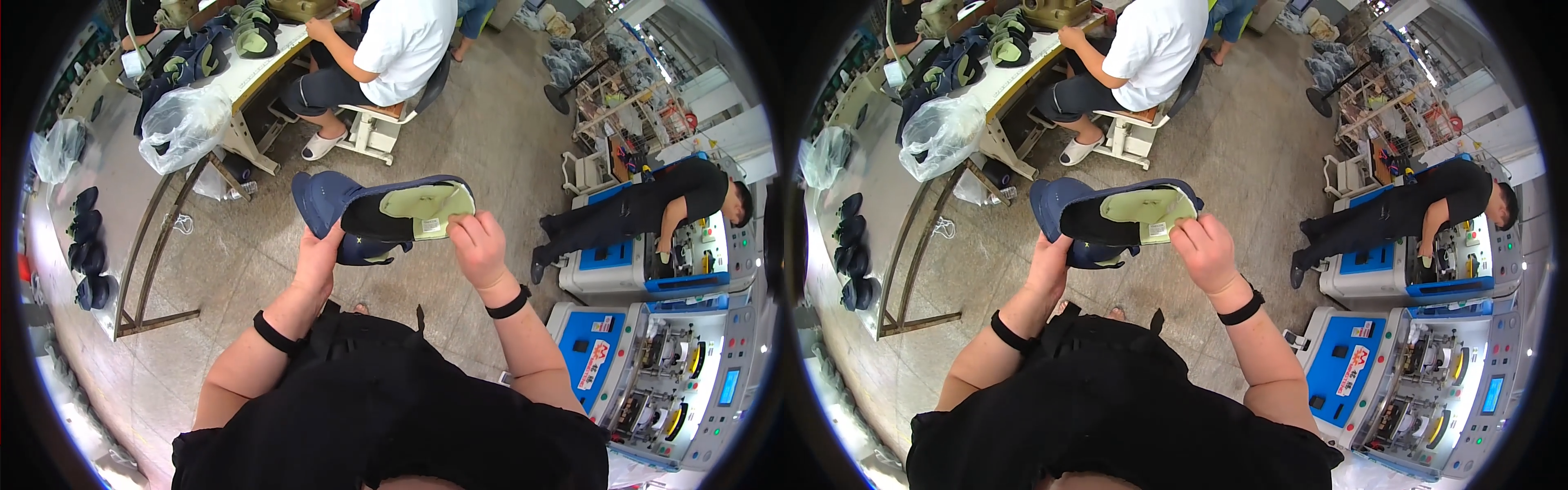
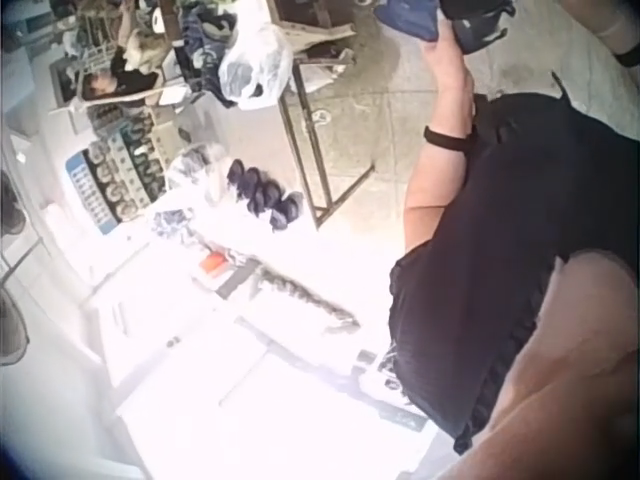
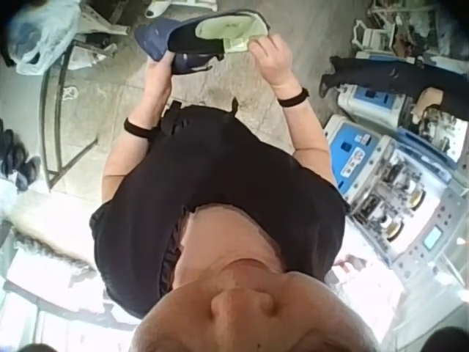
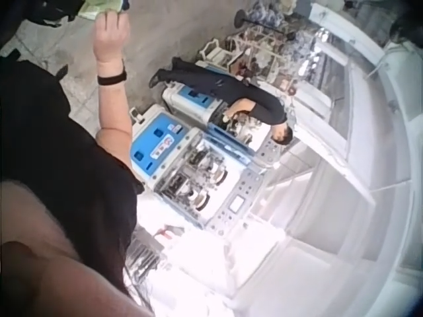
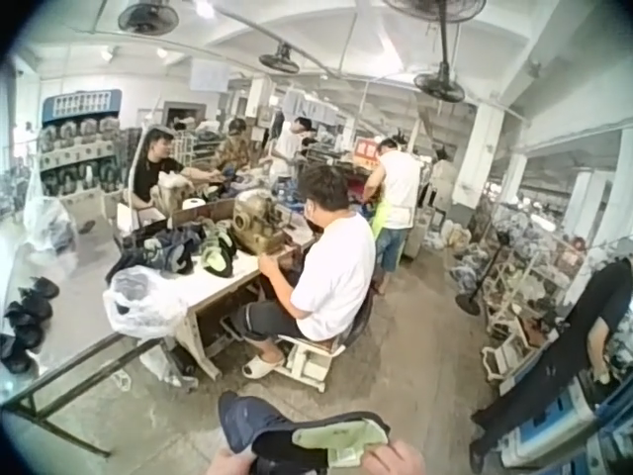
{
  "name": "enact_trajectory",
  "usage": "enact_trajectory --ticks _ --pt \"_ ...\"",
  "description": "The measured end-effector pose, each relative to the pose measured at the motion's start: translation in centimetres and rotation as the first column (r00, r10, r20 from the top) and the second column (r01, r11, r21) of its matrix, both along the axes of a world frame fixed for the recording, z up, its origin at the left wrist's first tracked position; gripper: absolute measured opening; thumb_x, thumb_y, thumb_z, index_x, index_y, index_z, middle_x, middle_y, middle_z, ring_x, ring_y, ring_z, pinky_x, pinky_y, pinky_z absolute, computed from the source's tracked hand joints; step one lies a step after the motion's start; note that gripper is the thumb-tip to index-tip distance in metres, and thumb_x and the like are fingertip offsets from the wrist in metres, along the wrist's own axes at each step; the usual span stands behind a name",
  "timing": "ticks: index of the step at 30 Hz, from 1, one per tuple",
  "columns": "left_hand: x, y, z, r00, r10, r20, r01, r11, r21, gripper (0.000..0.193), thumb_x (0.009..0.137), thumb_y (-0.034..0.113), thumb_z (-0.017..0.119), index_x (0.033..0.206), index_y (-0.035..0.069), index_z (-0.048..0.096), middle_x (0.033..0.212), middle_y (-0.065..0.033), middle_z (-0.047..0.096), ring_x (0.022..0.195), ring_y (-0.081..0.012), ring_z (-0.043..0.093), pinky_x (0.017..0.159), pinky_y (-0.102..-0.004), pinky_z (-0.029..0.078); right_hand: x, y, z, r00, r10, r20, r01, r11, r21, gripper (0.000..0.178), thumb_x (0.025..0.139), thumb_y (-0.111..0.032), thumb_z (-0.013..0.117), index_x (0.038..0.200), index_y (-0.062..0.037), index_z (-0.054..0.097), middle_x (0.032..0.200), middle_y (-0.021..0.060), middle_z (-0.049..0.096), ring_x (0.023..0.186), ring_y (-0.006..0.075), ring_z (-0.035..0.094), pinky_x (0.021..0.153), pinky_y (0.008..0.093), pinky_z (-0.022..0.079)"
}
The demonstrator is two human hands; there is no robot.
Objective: Placing shoe uppers into a forming/heat-setting machine, operating the machine, and then inspecting shoe components at a worktable.
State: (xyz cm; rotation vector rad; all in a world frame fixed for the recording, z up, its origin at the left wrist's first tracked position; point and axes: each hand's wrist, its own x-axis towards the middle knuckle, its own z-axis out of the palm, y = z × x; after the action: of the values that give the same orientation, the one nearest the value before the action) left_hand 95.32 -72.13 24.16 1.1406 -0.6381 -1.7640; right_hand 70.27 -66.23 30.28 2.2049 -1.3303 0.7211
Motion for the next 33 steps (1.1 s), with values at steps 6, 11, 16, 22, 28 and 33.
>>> enact_trajectory --ticks 6,11,16,22,28,33 --pt "-0.5 0.1 0.8 1.000 0.014 -0.009 -0.014 1.000 0.019 0.057 0.089 0.021 0.070 0.135 0.001 0.045 0.129 -0.0112 0.058 0.118 -0.0213 0.055 0.103 -0.0331 0.041 -0.4 0.0 0.6 1.000 -0.001 -0.006 0.001 1.000 -0.021 0.018 0.065 -0.009 0.064 0.083 -0.0097 0.058 0.086 0.0020 0.058 0.075 0.0204 0.055 0.061 0.0309 0.047" --pt "-0.7 0.0 0.5 1.000 -0.024 0.006 0.024 1.000 0.010 0.059 0.091 0.023 0.066 0.141 0.005 0.039 0.136 -0.0095 0.053 0.126 -0.0232 0.050 0.108 -0.0378 0.038 -0.4 0.3 0.9 1.000 -0.020 -0.016 0.020 1.000 -0.004 0.020 0.064 -0.007 0.064 0.083 -0.0096 0.059 0.082 0.0023 0.056 0.073 0.0208 0.053 0.061 0.0321 0.047" --pt "-1.0 -0.4 -0.3 0.999 0.015 -0.041 -0.013 0.999 0.036 0.053 0.091 0.021 0.067 0.135 0.003 0.043 0.129 -0.0105 0.057 0.118 -0.0224 0.055 0.104 -0.0365 0.042 0.1 0.2 1.0 0.892 -0.158 0.424 0.018 0.949 0.315 0.015 0.075 -0.006 0.066 0.089 -0.0078 0.061 0.083 0.0035 0.058 0.074 0.0200 0.055 0.066 0.0288 0.047" --pt "-0.8 -0.8 -0.3 0.994 0.047 -0.103 -0.038 0.995 0.089 0.048 0.090 0.020 0.068 0.130 0.002 0.047 0.121 -0.0100 0.061 0.109 -0.0207 0.060 0.096 -0.0345 0.048 -2.4 0.0 -2.2 -0.066 -0.517 0.854 -0.640 0.678 0.361 0.026 0.102 -0.019 0.049 0.121 -0.0017 0.054 0.104 0.0018 0.062 0.092 0.0107 0.059 0.082 0.0284 0.049" --pt "1.6 -1.0 -1.0 0.988 0.105 -0.111 -0.097 0.992 0.075 0.042 0.092 0.019 0.066 0.128 0.003 0.051 0.118 -0.0084 0.063 0.108 -0.0201 0.061 0.095 -0.0347 0.049 -1.2 -0.8 -3.9 -0.463 -0.473 0.750 -0.667 0.743 0.057 0.032 0.103 -0.021 0.045 0.127 -0.0005 0.050 0.117 0.0068 0.060 0.104 0.0149 0.058 0.093 0.0305 0.046" --pt "5.5 -0.2 -3.6 0.975 0.223 0.009 -0.223 0.971 0.084 0.045 0.091 0.017 0.068 0.130 0.002 0.051 0.122 -0.0083 0.062 0.111 -0.0205 0.059 0.097 -0.0350 0.047 -1.6 -0.3 -8.5 -0.204 -0.652 0.730 -0.682 0.630 0.372 0.026 0.098 -0.022 0.056 0.121 -0.0096 0.055 0.103 -0.0008 0.061 0.086 0.0074 0.054 0.069 0.0245 0.045"
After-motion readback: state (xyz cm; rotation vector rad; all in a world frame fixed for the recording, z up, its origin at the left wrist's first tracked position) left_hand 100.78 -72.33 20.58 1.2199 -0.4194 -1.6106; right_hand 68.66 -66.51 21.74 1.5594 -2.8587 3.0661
